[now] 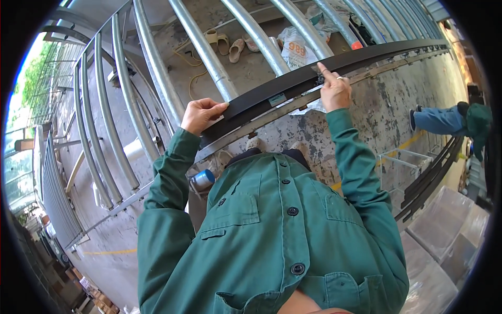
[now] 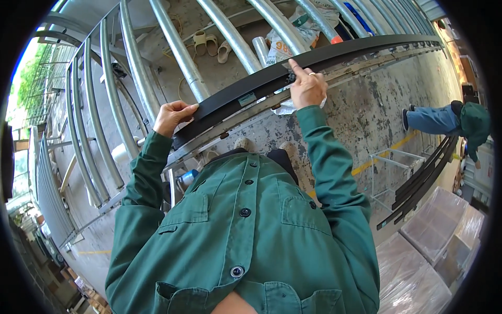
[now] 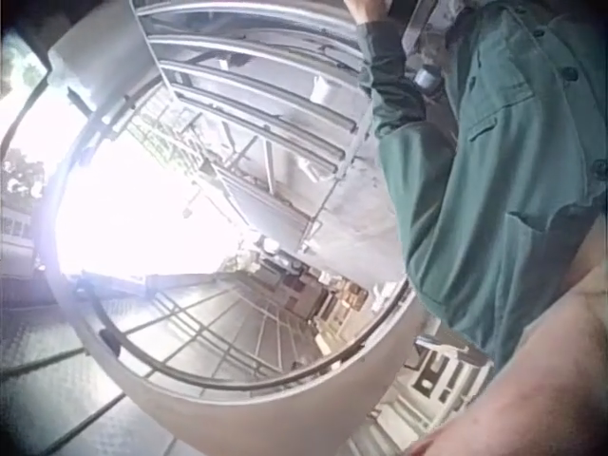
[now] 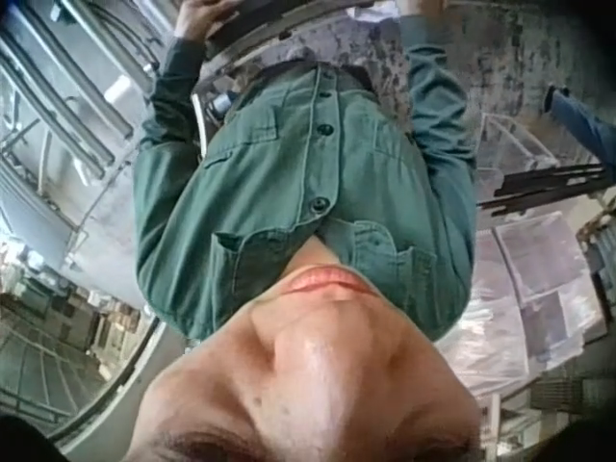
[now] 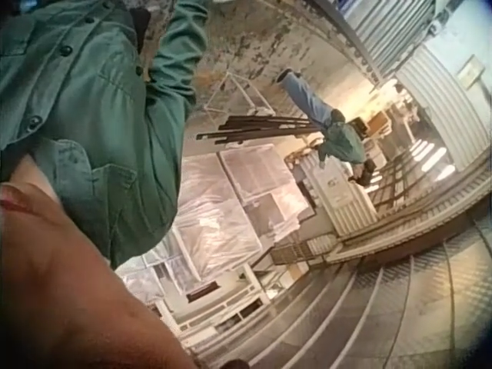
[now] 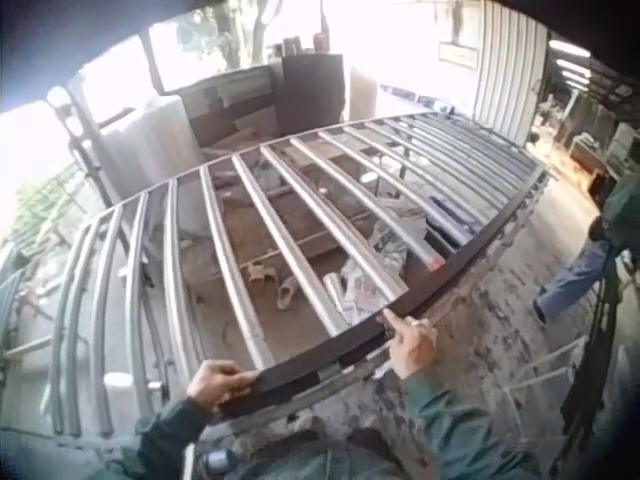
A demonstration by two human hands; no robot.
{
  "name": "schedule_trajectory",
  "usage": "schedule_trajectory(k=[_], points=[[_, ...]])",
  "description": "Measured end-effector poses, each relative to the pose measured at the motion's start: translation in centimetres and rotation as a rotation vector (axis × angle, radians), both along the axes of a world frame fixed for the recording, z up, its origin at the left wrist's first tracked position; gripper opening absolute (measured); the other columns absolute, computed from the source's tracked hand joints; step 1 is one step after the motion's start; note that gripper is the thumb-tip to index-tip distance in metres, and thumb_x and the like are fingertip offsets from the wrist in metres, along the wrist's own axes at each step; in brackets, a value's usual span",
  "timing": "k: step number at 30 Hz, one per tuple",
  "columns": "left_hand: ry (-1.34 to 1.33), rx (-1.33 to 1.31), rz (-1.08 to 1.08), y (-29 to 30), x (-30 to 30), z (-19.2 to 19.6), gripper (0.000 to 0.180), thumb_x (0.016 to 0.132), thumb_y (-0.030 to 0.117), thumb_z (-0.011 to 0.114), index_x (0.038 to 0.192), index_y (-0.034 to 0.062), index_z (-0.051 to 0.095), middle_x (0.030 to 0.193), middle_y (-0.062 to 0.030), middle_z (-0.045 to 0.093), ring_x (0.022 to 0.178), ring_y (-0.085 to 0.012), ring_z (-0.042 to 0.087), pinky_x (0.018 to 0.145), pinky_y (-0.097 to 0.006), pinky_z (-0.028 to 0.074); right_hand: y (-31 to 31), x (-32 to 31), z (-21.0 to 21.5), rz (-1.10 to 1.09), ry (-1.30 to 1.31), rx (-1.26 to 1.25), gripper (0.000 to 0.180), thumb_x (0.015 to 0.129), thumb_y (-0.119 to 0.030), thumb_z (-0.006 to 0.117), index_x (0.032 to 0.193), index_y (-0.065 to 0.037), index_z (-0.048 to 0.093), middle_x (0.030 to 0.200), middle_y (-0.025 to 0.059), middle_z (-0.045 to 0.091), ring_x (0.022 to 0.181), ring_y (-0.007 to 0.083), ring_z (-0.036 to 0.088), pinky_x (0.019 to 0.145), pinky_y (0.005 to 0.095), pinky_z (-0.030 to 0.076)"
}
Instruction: Trimming the edges of dark furniture slats with a utility knife and cleaning them using a liquid solution and a cloth.
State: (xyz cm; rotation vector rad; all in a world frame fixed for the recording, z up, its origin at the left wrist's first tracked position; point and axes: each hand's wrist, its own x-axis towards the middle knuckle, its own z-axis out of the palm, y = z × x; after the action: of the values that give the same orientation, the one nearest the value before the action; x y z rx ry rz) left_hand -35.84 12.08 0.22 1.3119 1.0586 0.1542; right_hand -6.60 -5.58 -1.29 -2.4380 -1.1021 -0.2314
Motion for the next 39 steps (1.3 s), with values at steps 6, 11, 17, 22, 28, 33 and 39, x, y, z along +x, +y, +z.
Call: schedule_trajectory(k=[6, 11, 17, 22, 28, 33, 39], points=[[-0.042, -0.013, -0.104, 0.8, 0.1, 0.0, 0.024, 0.075, 0.025, 0.072, 0.072, 0.0023, 0.065, 0.062, 0.0002, 0.058, 0.057, -0.0067, 0.052, 0.056, -0.02, 0.042, 0.5, -3.0, 0.0, -0.047, 0.015, -0.007, 0.047, 0.071, -0.007, 0.055, 0.11, -0.032, 0.061, 0.082, -0.0013, 0.06, 0.08, 0.0238, 0.052, 0.077, 0.0391, 0.042], [-0.087, -0.028, -0.138, 1.1, 0.0, -0.5, 0.024, 0.075, 0.024, 0.072, 0.071, 0.002, 0.065, 0.062, 0.0004, 0.058, 0.057, -0.0066, 0.051, 0.055, -0.02, 0.041, 0.7, -3.8, -0.3, -0.071, 0.001, -0.011, 0.046, 0.071, -0.007, 0.055, 0.108, -0.032, 0.063, 0.081, 0.0003, 0.06, 0.08, 0.0242, 0.052, 0.076, 0.0392, 0.042], [-0.078, 0.063, -0.123, 0.4, -0.1, -0.2, 0.023, 0.074, 0.022, 0.073, 0.07, 0.0015, 0.065, 0.061, 0.0012, 0.056, 0.054, -0.0054, 0.046, 0.051, -0.02, 0.037, 0.8, -6.6, 0.8, -0.031, 0.068, -0.021, 0.045, 0.07, -0.004, 0.055, 0.107, -0.028, 0.064, 0.08, 0.002, 0.06, 0.078, 0.0241, 0.051, 0.076, 0.0374, 0.04], [-0.156, 0.077, -0.079, 0.0, -0.2, -0.5, 0.022, 0.074, 0.021, 0.073, 0.07, 0.0016, 0.065, 0.06, 0.0016, 0.056, 0.055, -0.0049, 0.045, 0.051, -0.02, 0.036, 1.8, -11.3, 1.2, 0.067, 0.031, -0.012, 0.048, 0.068, -0.003, 0.056, 0.11, -0.026, 0.063, 0.074, 0.0018, 0.056, 0.076, 0.0234, 0.049, 0.075, 0.0378, 0.039], [-0.171, 0.127, -0.081, -0.1, -0.1, -1.0, 0.022, 0.076, 0.021, 0.071, 0.071, 0.0007, 0.065, 0.059, 0.0027, 0.056, 0.055, -0.0037, 0.044, 0.051, -0.02, 0.035, 2.9, -16.0, 1.6, 0.15, -0.029, 0.076, 0.048, 0.068, -0.001, 0.055, 0.11, -0.023, 0.063, 0.072, 0.0014, 0.055, 0.071, 0.0232, 0.048, 0.07, 0.0354, 0.039], [-0.211, 0.111, -0.044, -0.3, -0.4, -1.7, 0.023, 0.077, 0.022, 0.07, 0.071, 0.0003, 0.066, 0.059, 0.0032, 0.055, 0.055, -0.004, 0.044, 0.051, -0.021, 0.036, 3.2, -19.7, 1.9, 0.23, 0.066, 0.097, 0.05, 0.066, -0.002, 0.059, 0.112, -0.024, 0.062, 0.071, -0.0013, 0.051, 0.076, 0.0202, 0.048, 0.078, 0.034, 0.037], [-0.04, 0.542, -0.328, 3.2, 1.5, -0.7, 0.037, 0.077, 0.039, 0.065, 0.083, 0.0033, 0.069, 0.066, -0.0068, 0.061, 0.064, -0.0083, 0.055, 0.06, -0.025, 0.044, 3.0, -20.4, 2.0, 0.215, 0.089, 0.064, 0.046, 0.07, -0.004, 0.057, 0.111, -0.026, 0.063, 0.071, -0.0027, 0.051, 0.074, 0.0196, 0.046, 0.077, 0.033, 0.036]])
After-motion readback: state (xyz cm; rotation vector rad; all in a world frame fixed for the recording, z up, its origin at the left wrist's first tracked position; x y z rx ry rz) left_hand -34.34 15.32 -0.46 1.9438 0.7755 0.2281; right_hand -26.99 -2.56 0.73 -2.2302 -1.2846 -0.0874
